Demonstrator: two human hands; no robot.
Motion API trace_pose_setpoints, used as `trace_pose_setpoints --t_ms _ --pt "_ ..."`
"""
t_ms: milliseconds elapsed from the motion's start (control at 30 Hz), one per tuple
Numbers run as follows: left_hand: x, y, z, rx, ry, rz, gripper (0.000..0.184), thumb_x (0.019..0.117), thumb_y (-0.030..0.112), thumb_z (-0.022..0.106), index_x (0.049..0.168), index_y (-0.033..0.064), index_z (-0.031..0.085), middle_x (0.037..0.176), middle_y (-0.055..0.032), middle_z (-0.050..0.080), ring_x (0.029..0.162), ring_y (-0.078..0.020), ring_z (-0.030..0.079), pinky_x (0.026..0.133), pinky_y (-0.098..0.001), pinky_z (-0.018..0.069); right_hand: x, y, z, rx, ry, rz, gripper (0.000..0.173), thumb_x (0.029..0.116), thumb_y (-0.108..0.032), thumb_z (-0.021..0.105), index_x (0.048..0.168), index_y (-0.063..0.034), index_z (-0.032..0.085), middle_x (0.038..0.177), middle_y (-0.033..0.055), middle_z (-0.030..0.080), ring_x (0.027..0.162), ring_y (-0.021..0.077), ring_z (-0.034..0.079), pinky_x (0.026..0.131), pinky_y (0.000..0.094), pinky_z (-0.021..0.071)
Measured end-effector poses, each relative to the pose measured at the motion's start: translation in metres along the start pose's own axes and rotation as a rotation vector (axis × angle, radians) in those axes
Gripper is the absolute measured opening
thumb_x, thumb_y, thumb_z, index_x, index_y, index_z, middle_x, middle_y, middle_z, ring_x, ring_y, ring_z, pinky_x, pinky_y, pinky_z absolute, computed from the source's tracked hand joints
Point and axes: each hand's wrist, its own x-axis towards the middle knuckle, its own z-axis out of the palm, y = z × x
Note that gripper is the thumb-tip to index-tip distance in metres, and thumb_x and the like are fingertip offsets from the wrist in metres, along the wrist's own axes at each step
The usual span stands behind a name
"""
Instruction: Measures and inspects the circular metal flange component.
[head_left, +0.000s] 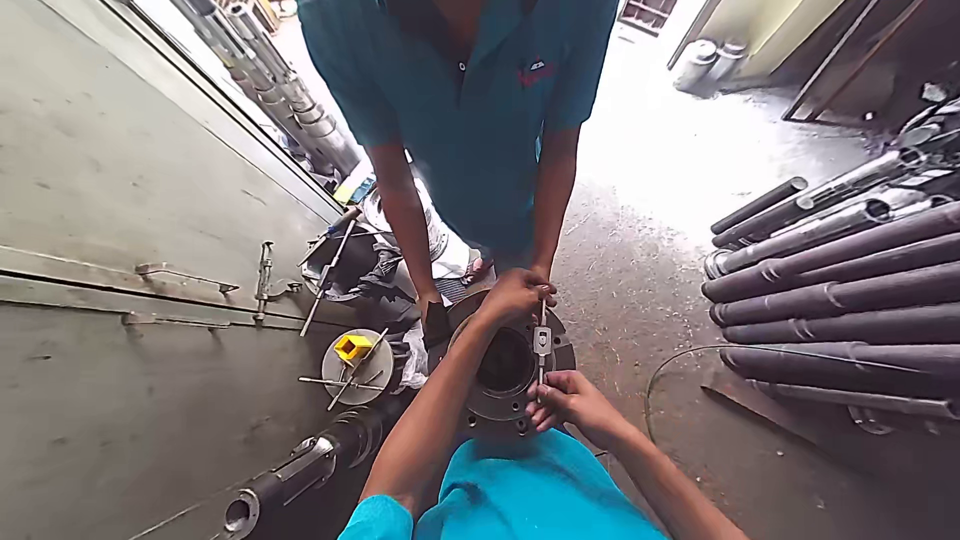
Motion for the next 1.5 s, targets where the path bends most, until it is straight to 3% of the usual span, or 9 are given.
trace_pose_setpoints --t_ms 233,367,433,600,700,967,1167,1300,1500 --pt "0.031 0.020 0.049 0.312 -0.225 0.099 0.024 0.1062 0.013 0.053 0.113 0.0056 0.075 0.092 -0.0055 0.077 0.063 -0.0114 0.067 0.063 -0.0323 0.0582 0.037 0.012 0.056 0.168 0.233 -0.247 0.021 0.1067 -0.009 0.051 0.114 0.0040 0.065 0.089 0.0087 0.074 0.073 0.0159 0.072 0.069 0.0336 0.0637" --pt "-0.005 -0.002 0.035 0.425 0.028 0.257 0.033 0.1037 0.019 0.056 0.135 0.0128 0.065 0.111 -0.0047 0.077 0.096 -0.0180 0.074 0.090 -0.0483 0.0583 0.021 0.001 0.021 -0.087 -0.027 -0.109 0.027 0.1066 -0.019 0.053 0.120 0.0005 0.066 0.095 0.0100 0.076 0.076 0.0191 0.074 0.069 0.0365 0.0640" --pt "-0.036 -0.026 0.024 0.330 0.235 0.311 0.029 0.1041 0.022 0.055 0.128 0.0122 0.069 0.109 -0.0027 0.076 0.094 -0.0141 0.073 0.090 -0.0431 0.0602 0.011 -0.009 -0.015 -0.193 -0.105 -0.129 0.031 0.1058 -0.019 0.052 0.127 -0.0002 0.064 0.097 0.0113 0.076 0.077 0.0207 0.075 0.070 0.0380 0.0644" --pt "-0.123 -0.076 0.026 0.182 0.382 0.141 0.027 0.1012 0.025 0.058 0.117 0.0090 0.073 0.098 -0.0005 0.077 0.085 -0.0100 0.074 0.081 -0.0354 0.0629 0.017 -0.039 -0.087 -0.376 0.433 -0.520 0.023 0.1024 -0.017 0.058 0.113 -0.0021 0.070 0.078 0.0020 0.070 0.058 0.0097 0.063 0.056 0.0282 0.0560" --pt "-0.146 -0.083 0.052 0.194 0.455 0.102 0.029 0.0985 0.028 0.064 0.122 0.0134 0.073 0.101 0.0017 0.077 0.082 -0.0061 0.072 0.077 -0.0312 0.0624 0.039 -0.063 -0.108 -0.672 0.544 -0.626 0.028 0.1016 -0.026 0.060 0.126 -0.0153 0.071 0.098 0.0014 0.075 0.065 0.0102 0.065 0.061 0.0327 0.0570" --pt "-0.137 -0.104 0.066 0.446 0.756 0.306 0.022 0.0951 0.015 0.065 0.110 0.0137 0.080 0.098 -0.0005 0.078 0.089 -0.0093 0.074 0.083 -0.0311 0.0625 0.037 -0.051 -0.107 -0.956 0.398 -0.481 0.044 0.1081 -0.036 0.042 0.095 -0.0072 0.072 0.082 0.0029 0.072 0.076 0.0134 0.068 0.075 0.0412 0.0556" --pt "-0.077 -0.087 0.003 0.599 0.597 0.311 0.026 0.0999 0.017 0.059 0.113 0.0246 0.079 0.106 -0.0018 0.078 0.093 -0.0225 0.075 0.079 -0.0506 0.0610 -0.020 0.020 -0.059 -1.018 0.614 -0.493 0.050 0.1065 -0.043 0.038 0.081 -0.0109 0.068 0.064 -0.0003 0.062 0.058 0.0128 0.062 0.054 0.0385 0.0505" --pt "-0.072 -0.069 -0.012 0.606 0.431 0.226 0.028 0.1028 0.021 0.055 0.119 0.0245 0.077 0.113 -0.0021 0.077 0.102 -0.0233 0.074 0.088 -0.0526 0.0583 -0.027 0.016 -0.062 -0.988 0.476 -0.400 0.046 0.1060 -0.040 0.039 0.092 -0.0105 0.070 0.072 -0.0009 0.069 0.065 0.0118 0.068 0.063 0.0381 0.0568" --pt "-0.135 -0.102 0.050 0.517 0.612 0.332 0.022 0.0961 0.019 0.064 0.107 0.0092 0.080 0.097 -0.0038 0.079 0.086 -0.0171 0.077 0.077 -0.0425 0.0640 0.030 -0.041 -0.101 -0.907 0.448 -0.450 0.040 0.1090 -0.034 0.042 0.119 -0.0073 0.070 0.084 0.0029 0.072 0.073 0.0134 0.070 0.073 0.0383 0.0596"
